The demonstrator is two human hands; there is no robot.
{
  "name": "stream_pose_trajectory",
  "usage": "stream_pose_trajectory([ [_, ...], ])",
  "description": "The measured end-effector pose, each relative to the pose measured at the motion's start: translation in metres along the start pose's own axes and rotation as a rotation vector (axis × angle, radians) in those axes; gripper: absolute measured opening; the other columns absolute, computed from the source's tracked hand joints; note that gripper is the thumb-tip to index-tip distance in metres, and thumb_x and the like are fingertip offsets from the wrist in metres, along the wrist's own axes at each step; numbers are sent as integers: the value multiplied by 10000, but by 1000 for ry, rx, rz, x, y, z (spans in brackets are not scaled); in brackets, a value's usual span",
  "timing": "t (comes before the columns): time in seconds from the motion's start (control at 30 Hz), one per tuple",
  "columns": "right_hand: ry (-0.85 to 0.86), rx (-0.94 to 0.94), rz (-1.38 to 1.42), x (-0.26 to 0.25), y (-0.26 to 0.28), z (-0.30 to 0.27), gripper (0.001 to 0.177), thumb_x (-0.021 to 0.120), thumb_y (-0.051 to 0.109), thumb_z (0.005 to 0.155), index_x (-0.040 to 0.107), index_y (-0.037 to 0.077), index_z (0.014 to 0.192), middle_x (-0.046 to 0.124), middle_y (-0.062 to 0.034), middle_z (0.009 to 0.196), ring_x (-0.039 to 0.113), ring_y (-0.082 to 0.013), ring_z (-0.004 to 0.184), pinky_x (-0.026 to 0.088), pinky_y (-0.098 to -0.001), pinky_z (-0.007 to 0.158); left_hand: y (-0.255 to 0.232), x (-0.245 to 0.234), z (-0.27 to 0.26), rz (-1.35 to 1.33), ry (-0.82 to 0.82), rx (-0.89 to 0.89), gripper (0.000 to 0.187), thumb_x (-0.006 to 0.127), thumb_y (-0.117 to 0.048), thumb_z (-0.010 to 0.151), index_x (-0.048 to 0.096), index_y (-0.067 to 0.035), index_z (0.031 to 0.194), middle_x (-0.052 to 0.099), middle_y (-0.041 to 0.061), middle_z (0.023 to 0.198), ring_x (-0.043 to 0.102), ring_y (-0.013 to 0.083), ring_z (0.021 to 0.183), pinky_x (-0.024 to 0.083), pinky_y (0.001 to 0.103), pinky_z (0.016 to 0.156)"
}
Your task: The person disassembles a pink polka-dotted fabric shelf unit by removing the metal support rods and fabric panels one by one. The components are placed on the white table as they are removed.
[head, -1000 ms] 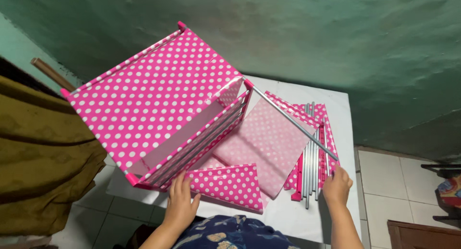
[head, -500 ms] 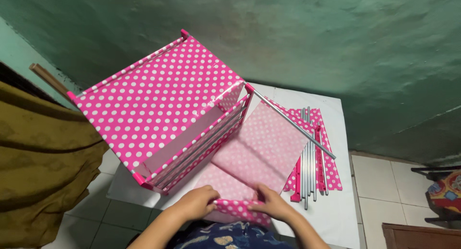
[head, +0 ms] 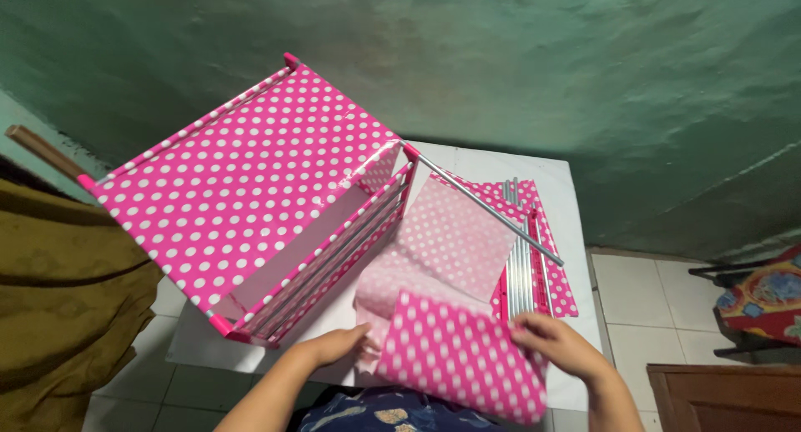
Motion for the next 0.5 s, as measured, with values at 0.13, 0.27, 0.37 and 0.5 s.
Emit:
stream_pose_trajectory([
  [0.13,-286,-228,12,-12,-7,58,323,706,281,924,715,59,1158,737,-9,959,669,-98,864,534,-270,775,20,-28,-16,-38,222,-126,768,249,-584,1054,730,-9,1220,721,230,899,683,259,721,581,297,728],
  [0.27,-640,-276,-107,-14,13,107,352,693,288,936,726,79,1216,753,-108,993,640,-223,851,532,-342,780,14,-37,-20,-30,-167,214,516,599,-135,857,713,21,1336,697,164,1200,645,159,964,546,295,810],
  [0.37,-733,-208,-226,-22,35,127,353,682,274,956,682,93,1259,741,-126,1077,708,-259,949,545,-375,853,3,-26,-25,-21,-309,218,680,670,-33,741,575,-121,1409,636,144,1246,622,209,917,536,373,768],
  [0.5,-898,-356,-170,-35,58,152,286,654,173,967,673,53,1226,720,-146,1141,688,-286,1051,538,-393,908,-11,-14,-30,254,-565,347,1002,789,69,595,436,-181,1499,557,98,1349,569,189,1221,487,348,1042],
])
Point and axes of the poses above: each hand's wrist, its own z-axis towards the middle knuckle, its own x-axis out of the palm, y = z × x, the point moved 2 cm from there along z, towards the middle knuckle
